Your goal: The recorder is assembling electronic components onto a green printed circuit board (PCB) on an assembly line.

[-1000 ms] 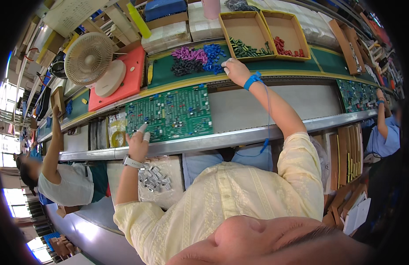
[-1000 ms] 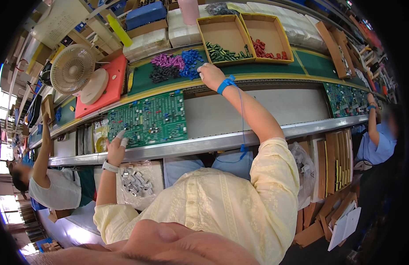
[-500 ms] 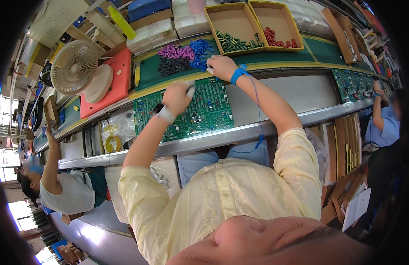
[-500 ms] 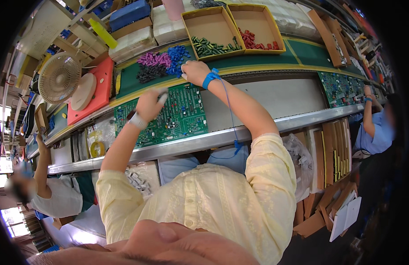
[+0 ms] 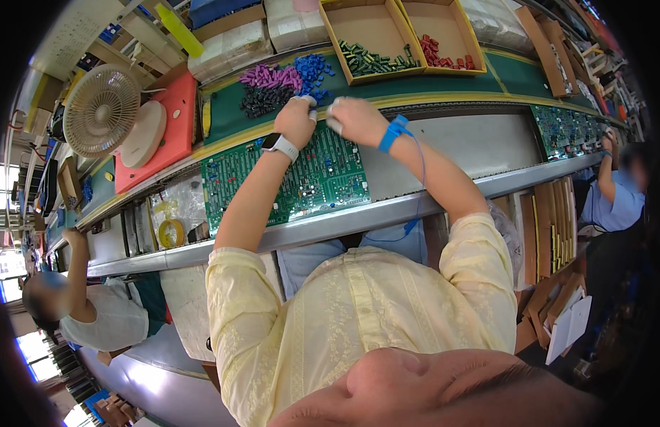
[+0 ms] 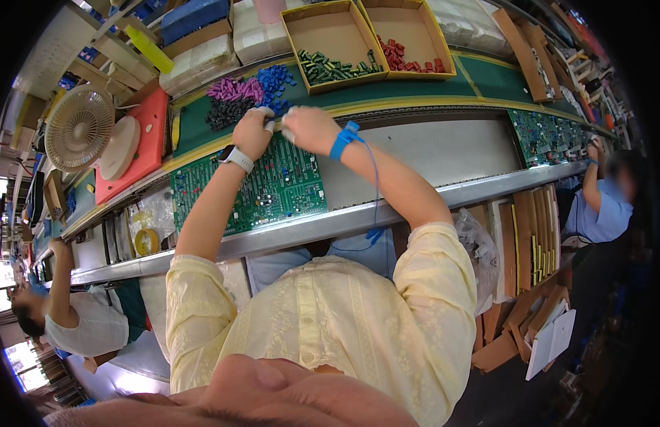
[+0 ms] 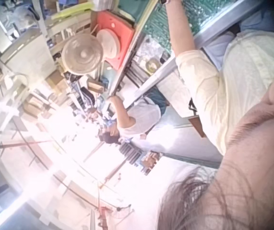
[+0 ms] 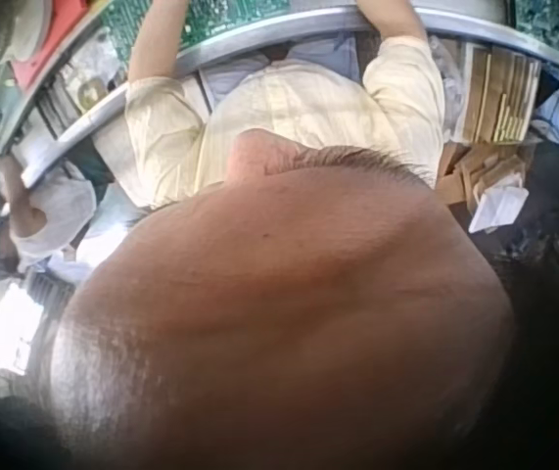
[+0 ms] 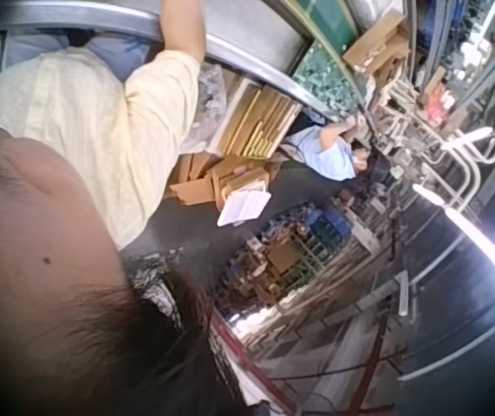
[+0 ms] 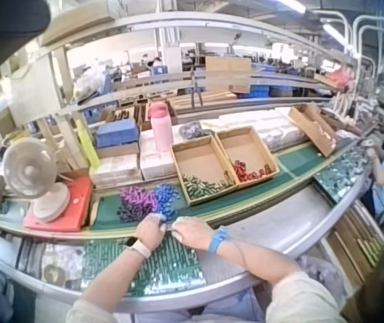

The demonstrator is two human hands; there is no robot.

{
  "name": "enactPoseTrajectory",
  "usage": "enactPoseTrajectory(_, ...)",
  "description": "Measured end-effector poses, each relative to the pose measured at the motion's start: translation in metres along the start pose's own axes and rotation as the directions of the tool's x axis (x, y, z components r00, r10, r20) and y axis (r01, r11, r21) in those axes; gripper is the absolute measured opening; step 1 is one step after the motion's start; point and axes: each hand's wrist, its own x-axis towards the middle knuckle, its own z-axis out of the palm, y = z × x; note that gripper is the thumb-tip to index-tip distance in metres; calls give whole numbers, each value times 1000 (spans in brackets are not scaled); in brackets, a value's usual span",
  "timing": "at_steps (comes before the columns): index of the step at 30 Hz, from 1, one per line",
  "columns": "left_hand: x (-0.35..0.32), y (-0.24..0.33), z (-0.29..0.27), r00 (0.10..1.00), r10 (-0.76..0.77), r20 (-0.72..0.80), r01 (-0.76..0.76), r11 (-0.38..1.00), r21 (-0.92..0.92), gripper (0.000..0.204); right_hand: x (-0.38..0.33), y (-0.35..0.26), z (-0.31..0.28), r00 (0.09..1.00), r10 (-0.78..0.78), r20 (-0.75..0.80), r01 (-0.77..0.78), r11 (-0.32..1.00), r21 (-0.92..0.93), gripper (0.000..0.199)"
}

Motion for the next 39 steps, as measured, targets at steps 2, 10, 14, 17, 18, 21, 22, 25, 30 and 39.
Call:
enactPoseTrajectory(2,-11,-2,-7,981,10,-194,-33,993,-115,21,-15,-19,-4,984,-28,174,-17,968,251,15)
enactPoseTrajectory(10,-59,9,-31,975,-210,78,220,831,-512,19,-19,-33,1,964,-2,265,-10,999,46,14)
enactPoseTrajectory(14,-67,13,-34,965,-209,155,258,853,-455,16,-20,-30,5,964,-11,267,-2,999,47,15)
enactPoseTrajectory(17,-71,17,-33,967,-184,176,239,893,-380,14,-19,-32,5,965,-17,263,2,998,55,16)
enactPoseTrajectory(18,-73,15,-31,967,-185,176,240,893,-380,14,-19,-33,4,961,-17,275,4,999,48,15)
enactPoseTrajectory(21,-76,11,-23,1000,3,25,4,961,-277,13,-18,-36,-1,954,-27,299,9,998,63,15)
enactPoseTrajectory(22,-75,11,-23,999,44,4,-42,972,-233,11,-18,-36,-2,950,-37,310,10,996,86,15)
enactPoseTrajectory(25,-73,13,-21,997,81,-1,-80,985,-155,9,-19,-31,0,949,-33,315,-4,993,116,15)
enactPoseTrajectory(30,-71,12,-17,996,84,19,-81,989,-124,10,-6,-13,-10,965,54,257,-82,991,101,16)
enactPoseTrajectory(39,-72,15,-13,993,92,73,-82,988,-129,8,23,15,18,968,238,-81,-245,964,-102,14)
